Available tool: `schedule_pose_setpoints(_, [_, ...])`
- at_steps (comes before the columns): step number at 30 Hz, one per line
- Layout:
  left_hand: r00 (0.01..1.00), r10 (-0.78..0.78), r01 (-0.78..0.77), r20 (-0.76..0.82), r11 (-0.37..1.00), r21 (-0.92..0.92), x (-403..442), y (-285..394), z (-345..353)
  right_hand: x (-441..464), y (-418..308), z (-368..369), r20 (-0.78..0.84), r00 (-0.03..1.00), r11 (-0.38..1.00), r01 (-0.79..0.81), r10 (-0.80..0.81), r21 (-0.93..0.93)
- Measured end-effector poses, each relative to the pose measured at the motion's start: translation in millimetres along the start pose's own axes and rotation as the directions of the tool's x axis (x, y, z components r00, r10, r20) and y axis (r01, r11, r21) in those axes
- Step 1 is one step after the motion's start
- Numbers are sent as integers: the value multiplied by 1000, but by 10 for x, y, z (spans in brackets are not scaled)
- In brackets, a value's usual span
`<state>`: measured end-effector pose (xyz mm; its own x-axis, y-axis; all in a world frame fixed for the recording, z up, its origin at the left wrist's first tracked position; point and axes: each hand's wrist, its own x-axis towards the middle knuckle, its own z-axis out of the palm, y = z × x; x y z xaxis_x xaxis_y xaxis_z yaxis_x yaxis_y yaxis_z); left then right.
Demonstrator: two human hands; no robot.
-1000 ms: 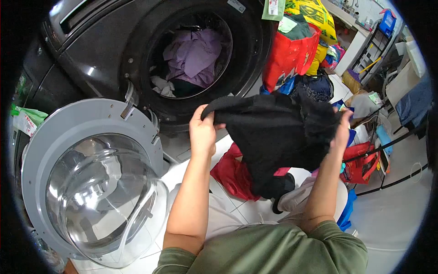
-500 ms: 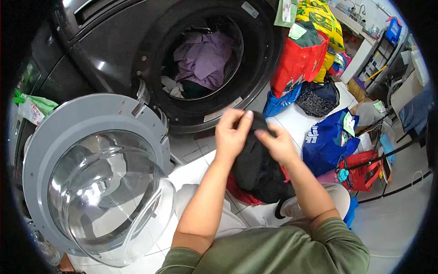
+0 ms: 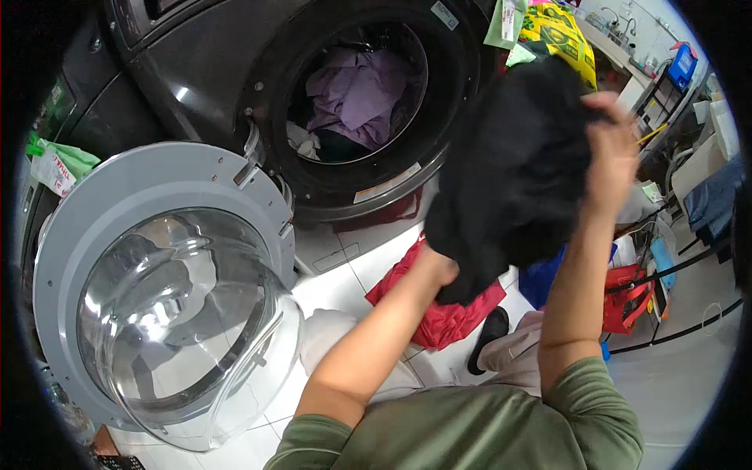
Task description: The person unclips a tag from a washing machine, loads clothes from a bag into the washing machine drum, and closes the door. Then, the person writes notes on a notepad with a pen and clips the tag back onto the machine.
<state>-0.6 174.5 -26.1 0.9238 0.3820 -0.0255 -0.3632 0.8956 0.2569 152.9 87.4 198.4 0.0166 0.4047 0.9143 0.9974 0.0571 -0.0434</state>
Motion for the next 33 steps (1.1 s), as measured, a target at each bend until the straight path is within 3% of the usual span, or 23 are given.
schedule_pose_setpoints(1, [995, 59, -62, 82, 998, 31, -170, 300, 284, -292, -96, 244, 196, 948, 923, -294, 249, 248])
schedule_pose_setpoints(2, [979, 121, -131, 167, 990, 53, -299, 487, 509, -592, -62, 397, 541, 841, 973, -129, 5, 191])
schedule_pose_setpoints(4, [994, 97, -45, -49, 778, 626, -257, 484, 347, -1352, -480, 675, 789, 592, 691, -640, 165, 336])
schedule_pose_setpoints(5, [979, 125, 66, -162, 557, 828, -261, 481, 270, -1790, -506, 912, 816, 546, 497, -770, 189, 400])
schedule_pose_setpoints(7, [974, 182, 159, -134, -127, 979, -364, 485, 322, -2286, -709, 1240, 903, 144, -253, -932, 404, 261])
schedule_pose_setpoints(8, [975, 195, 184, -103, -466, 866, -419, 505, 421, -2272, -778, 1278, 942, 52, -190, -974, 333, 121])
schedule_pose_setpoints(11, [818, 567, 367, -102, -376, 851, -539, 858, 524, -1833, -792, 1613, 974, -36, 634, -754, 224, -174])
schedule_pose_setpoints(12, [691, 718, 210, 84, -310, 927, -525, 974, 465, -1465, -745, 1841, 976, -144, 824, -523, 165, -216])
schedule_pose_setpoints(14, [339, 840, -272, 423, -344, 899, -359, 1268, 173, -635, -559, 2395, 976, -116, 966, -162, 185, -202])
schedule_pose_setpoints(15, [260, 896, -331, 359, -266, 905, -370, 1319, 188, -270, -450, 2669, 976, 23, 974, -67, 219, -217])
schedule_pose_setpoints(16, [166, 928, -355, 334, -259, 898, -371, 1322, 209, -164, -216, 2865, 950, 182, 826, -551, 254, -116])
schedule_pose_setpoints(17, [117, 926, -229, 360, -327, 917, -400, 1314, 283, -62, 13, 3056, 897, 339, 90, -941, 284, 328])
schedule_pose_setpoints(18, [178, 936, -177, 303, -273, 946, -424, 1314, 270, 41, 230, 3237, 821, 483, -328, -756, 304, 567])
schedule_pose_setpoints(19, [259, 937, -251, 234, -168, 953, -404, 1343, 188, 280, 120, 2994, 921, 349, -775, -528, 173, 346])
schedule_pose_setpoints(20, [344, 925, -314, 163, -50, 948, -411, 1345, 184, 129, 110, 3079, 859, 435, -669, -557, 271, 493])
schedule_pose_setpoints(23, [478, 878, -410, -18, 242, 879, -417, 1329, 212, -985, 72, 3113, 903, 370, 260, -914, 220, 311])
schedule_pose_setpoints(24, [491, 870, -427, -41, 281, 859, -422, 1347, 208, -1450, 124, 3167, 934, 352, 768, -616, 68, 176])
schedule_pose_setpoints(26, [506, 860, -424, -61, 310, 851, -404, 1322, 219, -2833, 222, 3094, 972, 233, 971, -239, 32, 25])
schedule_pose_setpoints(27, [522, 850, -425, -72, 332, 842, -391, 1294, 214, -4099, 724, 3410, 940, -100, 913, 226, -325, 340])
schedule_pose_setpoints(28, [539, 838, -426, -82, 356, 832, -373, 1255, 217, -4453, 543, 3109, 997, -41, 997, -48, 66, -68])
schedule_pose_setpoints(29, [565, 818, -413, -103, 389, 824, -354, 1223, 221, -4787, 345, 2793, 894, 25, 833, -376, 447, -406])
schedule_pose_setpoints(30, [591, 799, -370, -112, 392, 842, -339, 1197, 229, -5422, 221, 2582, 766, 171, 731, -482, 620, -484])
schedule_pose_setpoints(33, [652, 753, -286, -86, 350, 892, -278, 1124, 244, -5446, -310, 2180, 622, -71, 520, -479, 780, -707])
